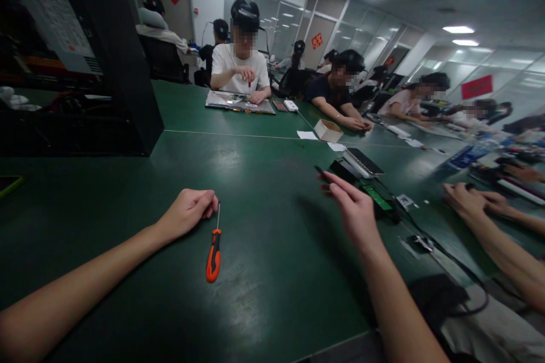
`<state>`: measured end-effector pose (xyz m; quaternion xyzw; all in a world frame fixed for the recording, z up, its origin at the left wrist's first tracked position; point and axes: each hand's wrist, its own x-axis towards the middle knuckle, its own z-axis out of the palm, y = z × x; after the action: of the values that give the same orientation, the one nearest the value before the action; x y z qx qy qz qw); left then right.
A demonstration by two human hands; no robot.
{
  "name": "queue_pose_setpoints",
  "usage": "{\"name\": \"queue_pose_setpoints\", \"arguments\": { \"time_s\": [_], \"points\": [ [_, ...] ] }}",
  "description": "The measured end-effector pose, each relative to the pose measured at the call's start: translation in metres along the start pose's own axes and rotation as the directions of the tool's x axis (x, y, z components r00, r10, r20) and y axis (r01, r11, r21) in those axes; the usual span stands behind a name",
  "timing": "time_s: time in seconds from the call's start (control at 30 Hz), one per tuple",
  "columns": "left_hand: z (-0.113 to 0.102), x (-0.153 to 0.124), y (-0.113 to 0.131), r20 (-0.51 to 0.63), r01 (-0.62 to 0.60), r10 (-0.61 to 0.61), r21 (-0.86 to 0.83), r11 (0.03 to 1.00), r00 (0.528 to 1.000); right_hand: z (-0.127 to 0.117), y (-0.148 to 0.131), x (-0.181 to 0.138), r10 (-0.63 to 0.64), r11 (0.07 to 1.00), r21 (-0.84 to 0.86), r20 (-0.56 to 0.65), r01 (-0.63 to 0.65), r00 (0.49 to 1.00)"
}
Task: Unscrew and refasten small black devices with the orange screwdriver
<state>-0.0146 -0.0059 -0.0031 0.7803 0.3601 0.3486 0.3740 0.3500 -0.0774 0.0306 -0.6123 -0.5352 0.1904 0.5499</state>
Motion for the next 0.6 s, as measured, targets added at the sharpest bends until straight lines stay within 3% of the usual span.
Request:
{"name": "queue_pose_setpoints", "arguments": {
  "time_s": [0.03, 0.07, 0.1, 0.13, 0.23, 0.6],
  "points": [
    [0.0, 0.0, 0.001, 0.012, -0.012, 0.011, 0.02, 1.0, 1.0, -0.026, 0.017, 0.008, -0.108, 0.96, -0.266, -0.081, 0.083, 0.991],
    [0.0, 0.0, 0.001, 0.025, -0.025, 0.024, 0.046, 0.999, 0.999, -0.051, 0.033, 0.014, -0.215, 0.852, -0.506, -0.11, 0.132, 0.97],
    [0.0, 0.0, 0.002, 0.041, -0.04, 0.037, 0.077, 0.996, 0.998, -0.072, 0.048, 0.02, -0.27, 0.718, -0.684, -0.1, 0.131, 0.958],
    [0.001, 0.0, 0.002, 0.058, -0.055, 0.049, 0.11, 0.992, 0.997, -0.088, 0.062, 0.025, -0.272, 0.674, -0.732, -0.117, 0.102, 0.955],
    [0.001, 0.0, 0.002, 0.104, -0.084, 0.066, 0.183, 0.98, 0.992, -0.111, 0.092, 0.035, -0.263, 0.616, -0.785, -0.12, 0.07, 0.957],
    [0.001, 0.001, -0.002, 0.124, -0.098, 0.069, 0.239, 0.966, 0.99, -0.114, 0.143, 0.042, -0.272, 0.53, -0.848, -0.155, 0.014, 0.95]
  ]
}}
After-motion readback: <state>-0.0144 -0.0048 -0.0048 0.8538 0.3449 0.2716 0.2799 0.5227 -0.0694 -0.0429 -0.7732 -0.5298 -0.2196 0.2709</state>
